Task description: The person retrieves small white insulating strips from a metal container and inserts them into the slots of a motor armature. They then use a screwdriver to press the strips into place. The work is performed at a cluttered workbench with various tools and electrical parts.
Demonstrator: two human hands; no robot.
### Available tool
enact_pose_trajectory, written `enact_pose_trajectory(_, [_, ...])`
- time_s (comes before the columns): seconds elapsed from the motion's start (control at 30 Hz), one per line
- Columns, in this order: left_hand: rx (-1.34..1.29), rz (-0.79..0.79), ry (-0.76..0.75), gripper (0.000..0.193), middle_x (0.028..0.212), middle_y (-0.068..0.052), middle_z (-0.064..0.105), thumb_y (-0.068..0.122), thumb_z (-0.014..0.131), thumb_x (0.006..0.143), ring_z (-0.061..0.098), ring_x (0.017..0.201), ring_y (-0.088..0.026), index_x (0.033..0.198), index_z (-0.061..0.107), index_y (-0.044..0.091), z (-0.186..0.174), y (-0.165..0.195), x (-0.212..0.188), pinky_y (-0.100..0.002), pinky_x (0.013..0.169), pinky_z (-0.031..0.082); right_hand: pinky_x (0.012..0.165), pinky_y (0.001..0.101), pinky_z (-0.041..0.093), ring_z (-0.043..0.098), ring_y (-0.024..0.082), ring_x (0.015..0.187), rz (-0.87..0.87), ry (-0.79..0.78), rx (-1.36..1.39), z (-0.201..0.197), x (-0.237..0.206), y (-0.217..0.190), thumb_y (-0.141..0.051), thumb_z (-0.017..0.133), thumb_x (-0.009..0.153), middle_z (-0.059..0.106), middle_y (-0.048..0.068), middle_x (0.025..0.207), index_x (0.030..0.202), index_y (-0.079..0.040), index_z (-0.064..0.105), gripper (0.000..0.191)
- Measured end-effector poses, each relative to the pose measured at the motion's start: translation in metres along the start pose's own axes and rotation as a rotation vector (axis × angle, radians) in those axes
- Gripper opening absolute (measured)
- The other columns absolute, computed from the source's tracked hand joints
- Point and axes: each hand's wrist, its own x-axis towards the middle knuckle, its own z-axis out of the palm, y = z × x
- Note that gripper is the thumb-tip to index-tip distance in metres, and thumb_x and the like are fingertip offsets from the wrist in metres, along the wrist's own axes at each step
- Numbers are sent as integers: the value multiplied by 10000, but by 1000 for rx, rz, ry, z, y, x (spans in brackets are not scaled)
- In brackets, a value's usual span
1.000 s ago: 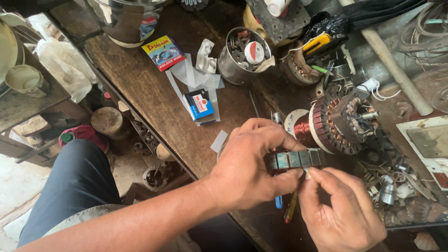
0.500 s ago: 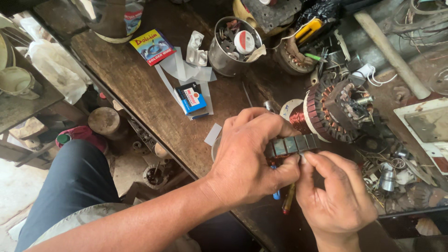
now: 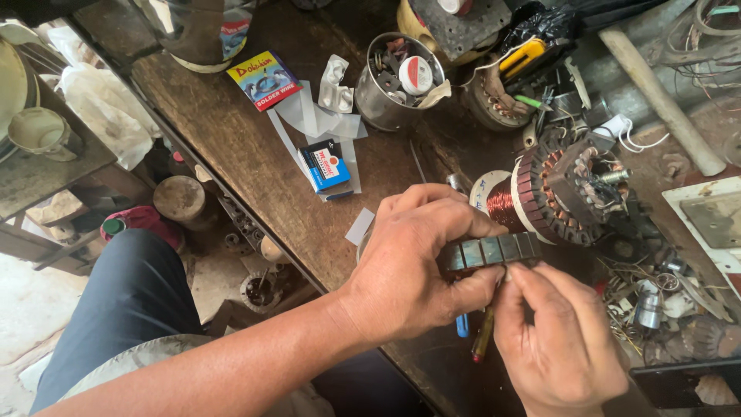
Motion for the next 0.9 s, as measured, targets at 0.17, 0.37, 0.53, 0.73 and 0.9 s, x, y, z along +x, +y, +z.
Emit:
enact_pose_trajectory(0.17, [21, 24, -18, 327, 1058, 22, 743, 253, 828, 769, 618, 1211, -231, 1076, 747, 176, -1, -1, 1, -412, 1073, 393, 744, 299, 614, 738, 218, 845, 39, -1, -15, 0, 1, -4, 14, 798, 961, 701, 103, 995, 1030, -10, 723, 105])
enact_pose_trajectory(0.37, [34, 41, -30, 333, 1053, 14, 738, 263, 813, 751, 623, 1225, -229, 1068, 752, 181, -5, -3, 3, -409, 1087, 394, 702, 306, 607, 724, 237, 820, -70, -44, -12, -2, 8, 1, 48, 801, 895, 678, 125, 949, 980, 8, 723, 123])
enact_pose_trajectory(0.53, [24, 53, -37, 321, 1042, 20, 736, 270, 805, 766, 618, 1234, -233, 1071, 750, 187, -4, -4, 4, -413, 1095, 385, 693, 333, 597, 715, 232, 772, -133, -80, 39, -5, 12, 16, 75, 802, 839, 680, 125, 921, 947, 17, 731, 142])
enact_pose_trajectory(0.73, [4, 46, -43, 343, 1063, 22, 736, 276, 811, 762, 606, 1245, -238, 1088, 748, 189, -3, -5, 5, -422, 1093, 376, 697, 303, 595, 713, 216, 802, -85, -14, 67, 5, 4, 22, 50, 792, 878, 680, 108, 904, 926, -4, 709, 110])
enact_pose_trajectory(0.9, [10, 34, -64, 348, 1055, 22, 737, 284, 819, 756, 609, 1245, -234, 1083, 746, 190, -4, -6, 5, -420, 1090, 378, 768, 292, 606, 734, 208, 852, 35, 17, 75, 9, -11, 14, 63, 779, 948, 700, 117, 956, 970, -12, 696, 115])
